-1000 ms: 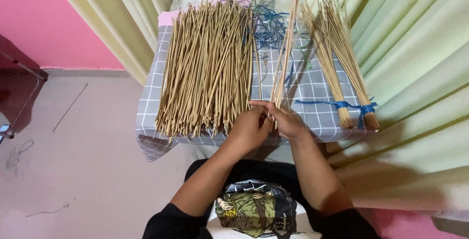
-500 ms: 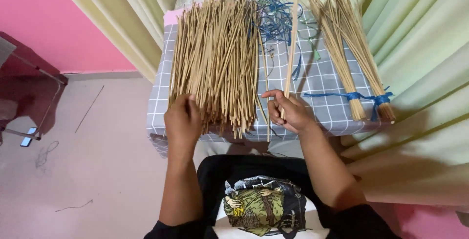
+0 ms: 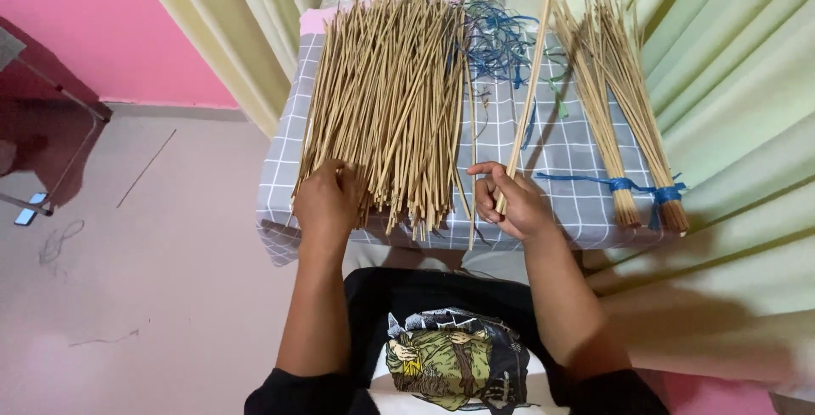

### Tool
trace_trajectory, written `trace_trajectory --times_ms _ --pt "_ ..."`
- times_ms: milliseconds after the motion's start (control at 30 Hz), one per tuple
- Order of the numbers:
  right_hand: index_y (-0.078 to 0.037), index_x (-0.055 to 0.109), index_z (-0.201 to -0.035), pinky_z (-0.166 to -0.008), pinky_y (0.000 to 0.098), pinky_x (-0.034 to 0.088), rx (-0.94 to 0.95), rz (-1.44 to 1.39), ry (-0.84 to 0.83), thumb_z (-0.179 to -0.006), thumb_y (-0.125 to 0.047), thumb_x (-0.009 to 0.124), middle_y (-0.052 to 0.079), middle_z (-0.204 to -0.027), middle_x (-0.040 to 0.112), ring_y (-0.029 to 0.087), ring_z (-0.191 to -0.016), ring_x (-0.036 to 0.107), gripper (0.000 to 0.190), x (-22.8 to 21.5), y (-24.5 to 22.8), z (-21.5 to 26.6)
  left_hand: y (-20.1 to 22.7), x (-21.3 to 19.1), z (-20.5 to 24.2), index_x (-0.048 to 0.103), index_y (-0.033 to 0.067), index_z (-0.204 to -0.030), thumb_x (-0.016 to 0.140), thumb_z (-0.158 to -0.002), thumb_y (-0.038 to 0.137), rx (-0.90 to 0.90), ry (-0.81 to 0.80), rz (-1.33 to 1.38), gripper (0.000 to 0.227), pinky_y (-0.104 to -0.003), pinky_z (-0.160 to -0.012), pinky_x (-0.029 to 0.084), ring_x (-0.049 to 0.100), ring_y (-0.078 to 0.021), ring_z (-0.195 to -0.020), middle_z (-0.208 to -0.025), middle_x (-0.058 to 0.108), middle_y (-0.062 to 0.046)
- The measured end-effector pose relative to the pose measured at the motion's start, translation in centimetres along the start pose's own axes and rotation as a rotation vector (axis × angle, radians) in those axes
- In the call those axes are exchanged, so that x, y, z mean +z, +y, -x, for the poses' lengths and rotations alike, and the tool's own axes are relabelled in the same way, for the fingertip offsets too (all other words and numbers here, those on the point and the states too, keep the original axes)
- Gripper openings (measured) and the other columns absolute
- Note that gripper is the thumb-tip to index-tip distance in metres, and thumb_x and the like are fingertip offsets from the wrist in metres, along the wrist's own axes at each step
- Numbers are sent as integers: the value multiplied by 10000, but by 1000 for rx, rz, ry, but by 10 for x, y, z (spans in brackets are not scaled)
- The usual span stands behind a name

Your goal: The person is gathering thin wooden sticks into bundles and tying them with blue plastic string on a table.

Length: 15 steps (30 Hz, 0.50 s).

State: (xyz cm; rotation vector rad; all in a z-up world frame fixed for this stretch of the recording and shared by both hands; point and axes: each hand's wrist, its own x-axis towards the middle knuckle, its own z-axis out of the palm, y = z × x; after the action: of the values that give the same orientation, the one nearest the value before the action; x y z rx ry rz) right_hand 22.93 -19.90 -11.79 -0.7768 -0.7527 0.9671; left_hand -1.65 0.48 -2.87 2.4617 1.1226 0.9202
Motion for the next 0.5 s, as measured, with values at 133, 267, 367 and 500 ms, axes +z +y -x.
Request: trace_trajectory --times_ms 133,267,367,500 --pt "4 538 -1317 -378 272 402 7 3 3 -1098 -397 403 53 -589 423 134 -338 428 477 3 -3 1 -2 7 -1 761 97 -972 637 -948 190 35 40 9 157 -524 -638 584 733 -408 -719 -770 729 -138" --pt "-12 546 -1319 -388 279 401 8 18 14 -1094 -421 419 63 -602 439 143 -354 439 483 3 -2 0 13 -5 7 767 106 -1004 677 -931 193 109 123 -20 145 -502 -629 580 718 -400 -745 -872 670 -107" --pt "-23 560 -1329 -465 281 453 13 93 32 -1090 -448 419 97 -685 522 175 -471 552 508 12 -5 3 43 -1 22 766 117 -998 678 -960 240 246 89 63 155 -494 -632 574 710 -414 -787 -851 658 -133" --pt "-41 575 -1358 -715 278 566 28 250 30 -1059 -575 412 104 -930 676 212 -850 748 634 0 3 0 103 12 62 773 171 -1031 622 -988 410 347 -299 278 286 -519 -674 577 735 -406 -841 -819 734 -131"
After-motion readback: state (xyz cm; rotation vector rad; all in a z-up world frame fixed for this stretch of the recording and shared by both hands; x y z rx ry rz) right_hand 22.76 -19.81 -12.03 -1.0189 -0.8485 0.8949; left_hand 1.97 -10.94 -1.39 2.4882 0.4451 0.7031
